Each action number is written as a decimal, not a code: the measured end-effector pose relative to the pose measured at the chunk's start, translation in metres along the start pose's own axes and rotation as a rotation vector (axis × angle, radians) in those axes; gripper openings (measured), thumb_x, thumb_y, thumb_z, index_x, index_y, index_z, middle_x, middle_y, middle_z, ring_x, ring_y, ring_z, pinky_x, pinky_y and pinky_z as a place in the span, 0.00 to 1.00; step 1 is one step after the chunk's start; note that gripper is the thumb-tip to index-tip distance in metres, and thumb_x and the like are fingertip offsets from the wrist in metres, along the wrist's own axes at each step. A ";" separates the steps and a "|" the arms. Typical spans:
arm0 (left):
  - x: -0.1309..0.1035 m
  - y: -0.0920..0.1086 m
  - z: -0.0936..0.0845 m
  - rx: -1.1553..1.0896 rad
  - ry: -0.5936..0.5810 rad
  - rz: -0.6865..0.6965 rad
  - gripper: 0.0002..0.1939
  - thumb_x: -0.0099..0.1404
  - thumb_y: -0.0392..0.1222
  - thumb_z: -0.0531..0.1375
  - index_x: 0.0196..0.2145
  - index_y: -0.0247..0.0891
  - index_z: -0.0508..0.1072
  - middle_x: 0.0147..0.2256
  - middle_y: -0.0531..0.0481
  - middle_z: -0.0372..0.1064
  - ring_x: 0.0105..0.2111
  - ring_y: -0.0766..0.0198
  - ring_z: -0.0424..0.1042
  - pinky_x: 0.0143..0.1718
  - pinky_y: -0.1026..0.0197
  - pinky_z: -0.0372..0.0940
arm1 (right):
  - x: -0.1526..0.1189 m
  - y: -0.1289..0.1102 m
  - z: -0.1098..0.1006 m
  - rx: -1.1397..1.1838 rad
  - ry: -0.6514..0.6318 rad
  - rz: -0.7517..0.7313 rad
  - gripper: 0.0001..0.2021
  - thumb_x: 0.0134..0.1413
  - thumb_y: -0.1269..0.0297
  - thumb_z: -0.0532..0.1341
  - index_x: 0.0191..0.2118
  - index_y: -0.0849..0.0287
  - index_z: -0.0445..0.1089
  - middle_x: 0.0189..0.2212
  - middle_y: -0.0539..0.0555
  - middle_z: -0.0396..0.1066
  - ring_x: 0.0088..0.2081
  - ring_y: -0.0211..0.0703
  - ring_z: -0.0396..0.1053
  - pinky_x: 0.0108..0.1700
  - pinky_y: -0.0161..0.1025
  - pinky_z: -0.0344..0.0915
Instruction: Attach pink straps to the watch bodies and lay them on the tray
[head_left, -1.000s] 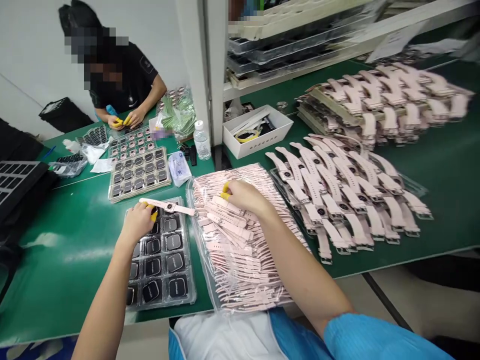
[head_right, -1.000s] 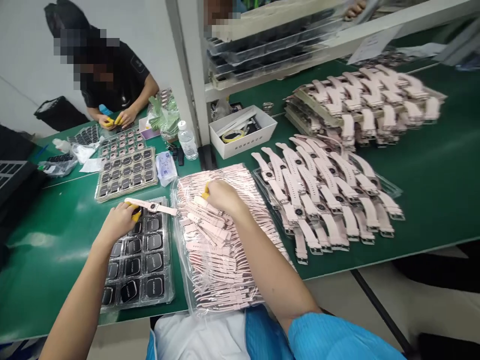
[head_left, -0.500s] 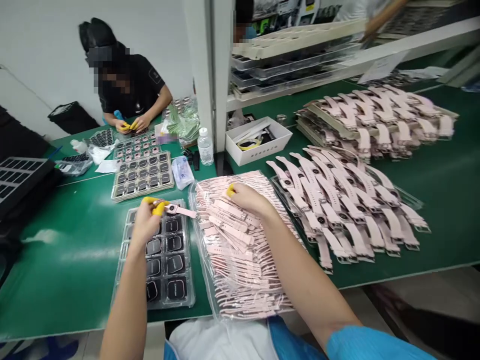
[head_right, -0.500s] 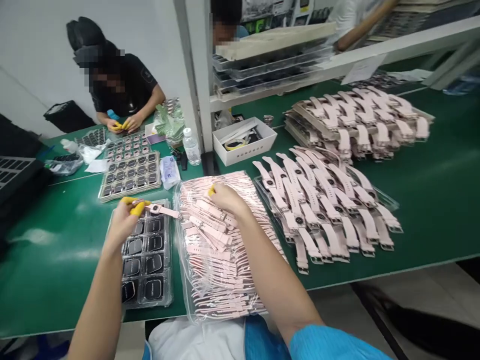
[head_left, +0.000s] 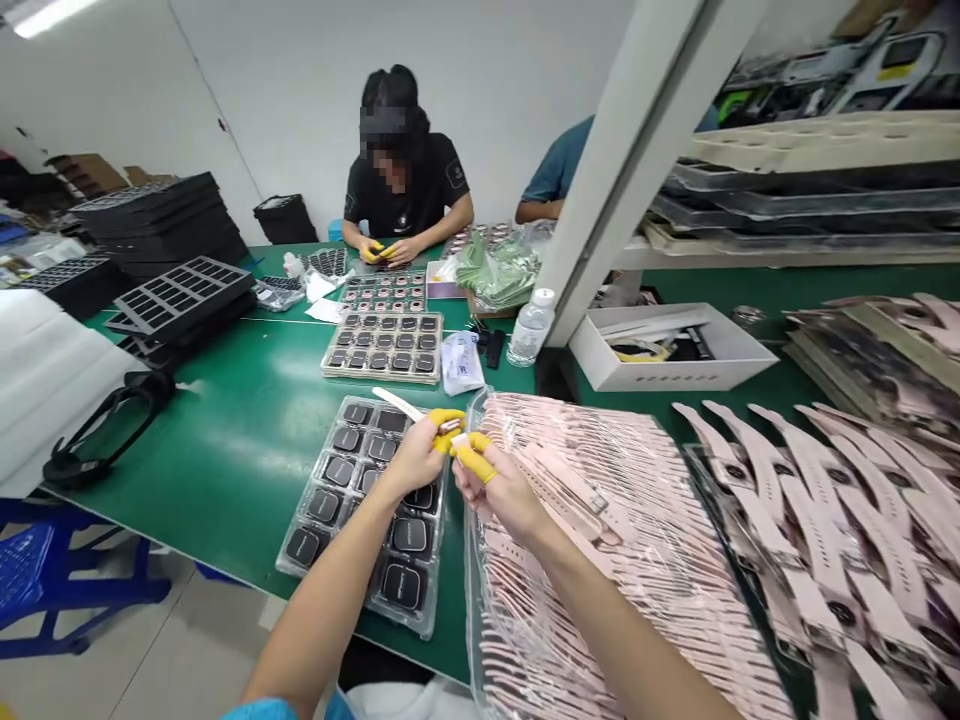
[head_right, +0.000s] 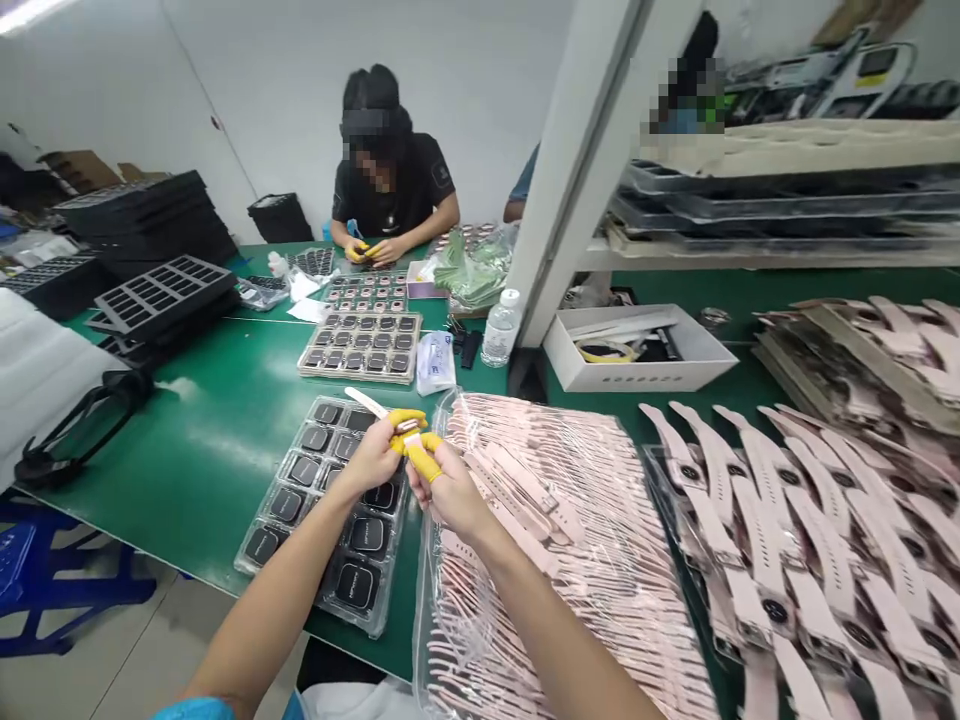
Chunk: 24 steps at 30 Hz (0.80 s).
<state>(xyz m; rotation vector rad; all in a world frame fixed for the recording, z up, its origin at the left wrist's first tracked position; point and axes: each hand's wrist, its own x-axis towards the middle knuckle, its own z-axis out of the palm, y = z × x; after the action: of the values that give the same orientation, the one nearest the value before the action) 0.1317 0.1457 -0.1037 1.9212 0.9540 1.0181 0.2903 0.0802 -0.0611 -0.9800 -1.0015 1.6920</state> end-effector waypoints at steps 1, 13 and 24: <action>-0.001 0.003 -0.003 0.047 -0.025 0.041 0.20 0.68 0.33 0.55 0.56 0.38 0.72 0.53 0.41 0.75 0.53 0.55 0.75 0.58 0.51 0.69 | 0.002 0.005 0.001 0.010 0.002 0.012 0.25 0.53 0.38 0.68 0.33 0.55 0.62 0.21 0.44 0.64 0.20 0.34 0.58 0.19 0.32 0.55; -0.009 0.021 -0.008 0.235 -0.202 0.141 0.22 0.69 0.31 0.51 0.58 0.36 0.72 0.54 0.40 0.74 0.56 0.55 0.73 0.60 0.51 0.68 | 0.006 0.021 -0.023 -0.036 -0.010 0.034 0.24 0.52 0.40 0.71 0.30 0.56 0.66 0.15 0.44 0.62 0.16 0.32 0.53 0.20 0.33 0.50; -0.011 0.023 -0.007 0.282 -0.227 0.119 0.25 0.64 0.27 0.53 0.57 0.37 0.73 0.55 0.42 0.74 0.56 0.56 0.73 0.60 0.54 0.67 | 0.005 0.026 -0.022 0.009 -0.016 0.062 0.27 0.49 0.40 0.72 0.26 0.56 0.62 0.14 0.43 0.59 0.16 0.30 0.50 0.19 0.32 0.49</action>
<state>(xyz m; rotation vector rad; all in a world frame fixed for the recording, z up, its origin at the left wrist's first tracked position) 0.1270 0.1285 -0.0845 2.2945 0.8968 0.7391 0.3014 0.0827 -0.0934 -1.0023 -0.9824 1.7558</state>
